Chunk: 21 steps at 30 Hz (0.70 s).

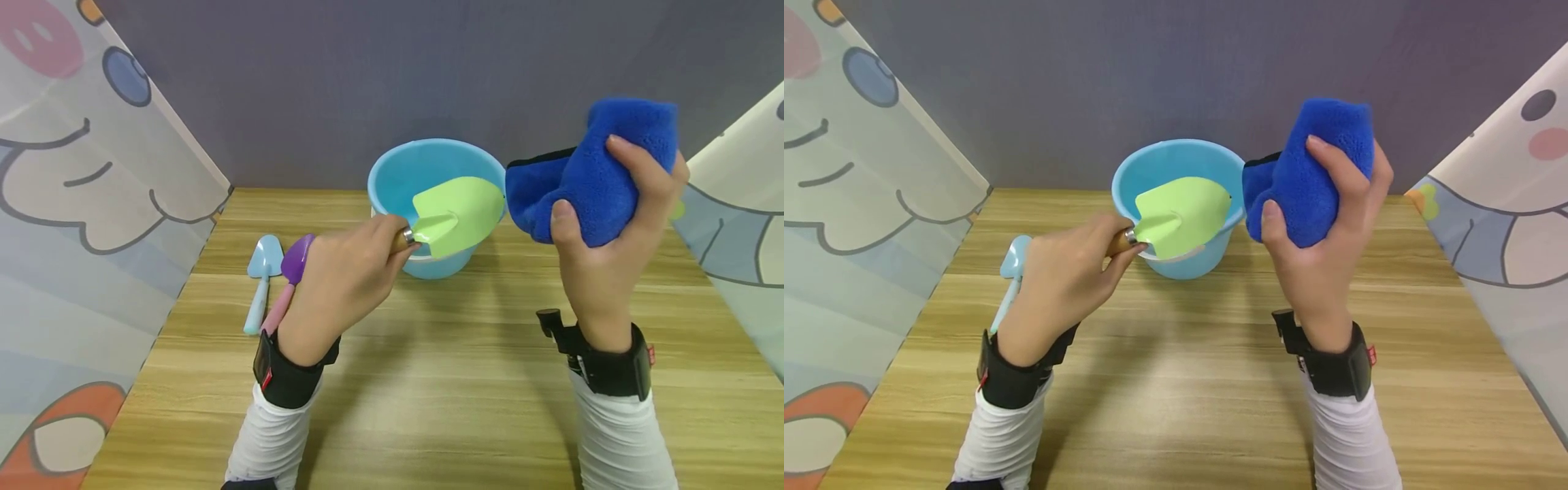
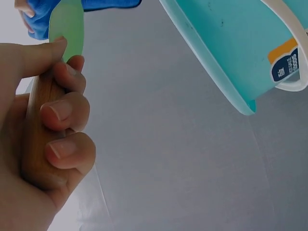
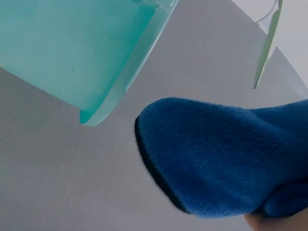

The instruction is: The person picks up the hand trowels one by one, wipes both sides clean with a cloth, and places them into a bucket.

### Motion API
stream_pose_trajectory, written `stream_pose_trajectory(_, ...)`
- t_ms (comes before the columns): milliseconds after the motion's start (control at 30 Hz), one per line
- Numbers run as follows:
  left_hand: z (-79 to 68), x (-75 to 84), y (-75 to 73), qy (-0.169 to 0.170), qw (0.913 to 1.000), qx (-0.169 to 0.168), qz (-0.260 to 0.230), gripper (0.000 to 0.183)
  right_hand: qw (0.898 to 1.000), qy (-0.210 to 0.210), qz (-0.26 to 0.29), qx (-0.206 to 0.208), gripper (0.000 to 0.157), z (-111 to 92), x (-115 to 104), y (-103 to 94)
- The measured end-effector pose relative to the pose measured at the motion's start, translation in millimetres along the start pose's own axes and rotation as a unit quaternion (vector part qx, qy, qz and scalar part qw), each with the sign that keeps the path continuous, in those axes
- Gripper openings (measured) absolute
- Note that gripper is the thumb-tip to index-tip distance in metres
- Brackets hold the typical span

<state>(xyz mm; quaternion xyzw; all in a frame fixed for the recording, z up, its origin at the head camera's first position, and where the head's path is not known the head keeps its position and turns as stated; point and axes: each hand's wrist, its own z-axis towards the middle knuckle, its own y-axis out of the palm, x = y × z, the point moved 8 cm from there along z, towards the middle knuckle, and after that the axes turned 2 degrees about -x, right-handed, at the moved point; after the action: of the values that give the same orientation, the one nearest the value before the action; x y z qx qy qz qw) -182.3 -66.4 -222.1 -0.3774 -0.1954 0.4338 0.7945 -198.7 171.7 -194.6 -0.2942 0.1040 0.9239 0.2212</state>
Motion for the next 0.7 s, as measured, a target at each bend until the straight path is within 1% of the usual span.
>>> stream_pose_trajectory(67,0.4,1.7,2.6,0.0,0.9999,-0.013,-0.003,0.022,1.0,0.0,0.024,0.004,0.076,-0.2,0.5,-0.8)
stream_pose_trajectory(167,0.8,4.0,6.8,-0.001,0.9996,-0.029,-0.003,0.024,0.998,-0.008,0.054,0.01,0.076,-2.7,-0.6,-1.1)
stream_pose_trajectory(267,0.9,6.4,10.0,0.0,0.9994,-0.034,0.004,0.025,0.997,-0.029,0.075,0.014,0.073,-7.1,-4.5,0.1)
stream_pose_trajectory(333,0.8,8.2,10.9,0.004,0.9994,-0.032,0.009,0.026,0.995,-0.049,0.08,0.013,0.076,-12.4,-7.8,2.3)
stream_pose_trajectory(367,0.8,9.1,11.3,0.006,0.9994,-0.032,0.011,0.026,0.995,-0.059,0.08,0.007,0.079,-15.9,-9.4,4.7)
stream_pose_trajectory(433,0.5,9.8,11.9,0.008,0.9994,-0.032,0.013,0.026,0.993,-0.086,0.083,-0.014,0.081,-23.7,-13.2,12.4)
stream_pose_trajectory(500,-0.1,9.9,12.2,0.008,0.9994,-0.031,0.014,0.026,0.989,-0.119,0.077,-0.045,0.079,-32.0,-18.0,23.0)
stream_pose_trajectory(600,-0.5,9.5,11.4,0.006,0.9995,-0.027,0.012,0.026,0.978,-0.162,0.073,-0.114,0.075,-42.2,-25.0,42.7)
stream_pose_trajectory(667,-0.6,9.2,10.4,0.004,0.9997,-0.022,0.012,0.026,0.968,-0.177,0.065,-0.163,0.079,-47.5,-28.3,54.3)
stream_pose_trajectory(700,-0.6,9.0,9.9,0.004,0.9997,-0.021,0.013,0.026,0.964,-0.179,0.059,-0.188,0.084,-49.5,-29.5,59.3)
